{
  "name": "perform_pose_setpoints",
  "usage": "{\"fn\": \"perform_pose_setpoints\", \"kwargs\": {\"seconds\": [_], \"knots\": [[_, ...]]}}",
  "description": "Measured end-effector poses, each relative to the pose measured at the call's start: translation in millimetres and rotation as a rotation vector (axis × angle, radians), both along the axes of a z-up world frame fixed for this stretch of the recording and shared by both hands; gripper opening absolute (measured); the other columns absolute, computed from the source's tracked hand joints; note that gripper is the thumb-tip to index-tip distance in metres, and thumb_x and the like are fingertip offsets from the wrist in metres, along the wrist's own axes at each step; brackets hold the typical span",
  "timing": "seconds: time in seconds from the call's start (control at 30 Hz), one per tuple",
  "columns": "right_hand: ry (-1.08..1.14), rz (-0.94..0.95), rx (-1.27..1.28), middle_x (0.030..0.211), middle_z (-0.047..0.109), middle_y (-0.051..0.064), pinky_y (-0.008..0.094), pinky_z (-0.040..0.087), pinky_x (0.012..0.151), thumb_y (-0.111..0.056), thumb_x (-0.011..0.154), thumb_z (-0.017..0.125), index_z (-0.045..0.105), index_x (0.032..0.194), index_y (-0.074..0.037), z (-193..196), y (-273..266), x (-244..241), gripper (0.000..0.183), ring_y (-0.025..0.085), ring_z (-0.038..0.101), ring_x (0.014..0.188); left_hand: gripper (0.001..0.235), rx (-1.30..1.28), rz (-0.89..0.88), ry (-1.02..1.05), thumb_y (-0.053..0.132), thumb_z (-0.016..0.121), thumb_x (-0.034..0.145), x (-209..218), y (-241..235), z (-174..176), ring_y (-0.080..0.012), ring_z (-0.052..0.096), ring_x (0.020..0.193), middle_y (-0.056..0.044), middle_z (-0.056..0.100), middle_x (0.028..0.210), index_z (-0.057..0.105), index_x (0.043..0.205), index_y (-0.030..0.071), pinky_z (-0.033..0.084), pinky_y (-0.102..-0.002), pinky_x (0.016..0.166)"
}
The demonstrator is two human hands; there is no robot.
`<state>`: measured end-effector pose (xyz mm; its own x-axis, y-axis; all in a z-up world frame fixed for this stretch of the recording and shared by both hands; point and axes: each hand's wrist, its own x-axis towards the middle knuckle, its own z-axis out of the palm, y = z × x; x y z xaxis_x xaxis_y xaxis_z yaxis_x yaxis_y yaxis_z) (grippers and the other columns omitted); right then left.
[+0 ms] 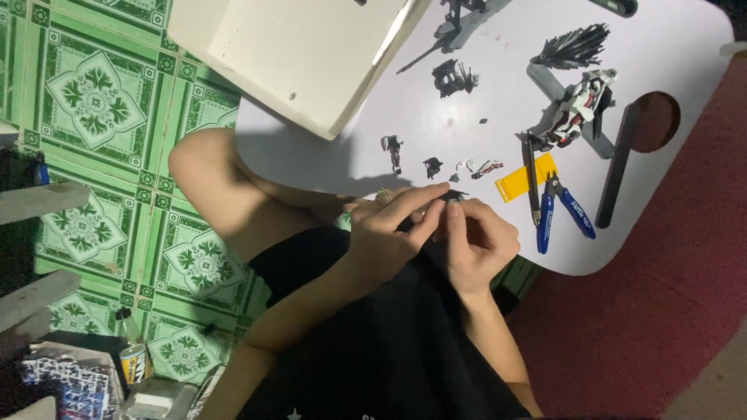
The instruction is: The person assembles small plastic model kit parts on a white lap table. They pick up individual pieces, fit them together by hand, and use a hobby knife to trim or clean edges. Tools including pliers and a yellow guide are visible on the table.
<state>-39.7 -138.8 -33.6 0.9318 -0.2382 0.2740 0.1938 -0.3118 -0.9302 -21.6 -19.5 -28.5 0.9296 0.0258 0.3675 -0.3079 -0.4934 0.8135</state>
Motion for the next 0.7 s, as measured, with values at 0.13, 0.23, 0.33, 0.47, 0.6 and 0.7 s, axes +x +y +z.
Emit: {"fn": "perform_pose_setpoints", "kwargs": {"seconds": [0.13, 0.23, 0.33, 0.47, 0.6, 0.7], "knots": [[-0.060, -0.055, -0.005, 0.045, 0.051, 0.008, 0.025, 0.033, 0.037, 0.008, 0.088, 0.060, 0.065, 0.070, 0.006, -5.0, -4.2, 2.8, 0.018, 0.010, 0.042, 0.038, 0.016, 0.039, -0.051, -0.063, 0.017, 0.069, 0.086, 2.7, -8.6, -7.8, -0.0084, 0.067, 0.064, 0.007, 0.071, 0.086, 0.070, 0.101, 0.019, 0.054, -0.021, 0.061], [-0.109, -0.088, -0.112, 0.048, 0.053, 0.012, 0.030, 0.036, 0.038, 0.009, 0.087, 0.062, 0.066, 0.074, 0.008, -9.5, -8.6, 0.3, 0.014, 0.019, 0.044, 0.037, 0.027, 0.206, -0.124, -0.297, 0.009, 0.068, 0.087, 3.9, -8.0, -19.0, -0.0132, 0.067, 0.070, -0.001, 0.071, 0.099, 0.062, 0.113, 0.016, 0.054, -0.024, 0.063], [-0.087, -0.061, -0.048, 0.046, 0.053, 0.010, 0.029, 0.038, 0.038, 0.009, 0.088, 0.061, 0.067, 0.075, 0.009, -8.9, -10.8, 4.3, 0.014, 0.017, 0.047, 0.038, 0.029, 0.200, -0.164, -0.361, 0.008, 0.066, 0.088, 10.8, -7.4, -23.2, -0.0159, 0.069, 0.077, -0.002, 0.070, 0.105, 0.058, 0.116, 0.013, 0.055, -0.024, 0.064], [-0.012, -0.076, 0.006, 0.044, 0.051, 0.007, 0.025, 0.035, 0.038, 0.006, 0.087, 0.062, 0.066, 0.071, 0.004, -7.5, -9.9, 3.4, 0.017, 0.010, 0.042, 0.039, 0.025, 0.126, -0.149, -0.175, 0.012, 0.067, 0.087, 9.4, -8.3, -13.6, -0.0168, 0.070, 0.077, 0.001, 0.071, 0.095, 0.061, 0.111, 0.016, 0.056, -0.025, 0.066], [-0.016, -0.087, -0.026, 0.043, 0.051, 0.006, 0.026, 0.034, 0.038, 0.006, 0.087, 0.063, 0.065, 0.069, 0.002, -8.3, -6.4, 5.0, 0.018, 0.011, 0.039, 0.039, 0.015, -0.030, -0.049, 0.086, 0.023, 0.072, 0.082, 5.6, -12.0, -19.3, -0.0136, 0.072, 0.075, 0.010, 0.072, 0.082, 0.071, 0.097, 0.020, 0.055, -0.022, 0.071], [0.043, -0.088, 0.015, 0.041, 0.045, 0.004, 0.023, 0.031, 0.038, 0.003, 0.089, 0.060, 0.064, 0.070, 0.001, -1.3, -1.2, 4.1, 0.020, 0.005, 0.036, 0.044, 0.031, 0.258, -0.157, -0.315, 0.007, 0.073, 0.079, 3.1, -3.4, -46.7, -0.0193, 0.068, 0.076, -0.001, 0.070, 0.091, 0.064, 0.107, 0.015, 0.056, -0.028, 0.071]]}}
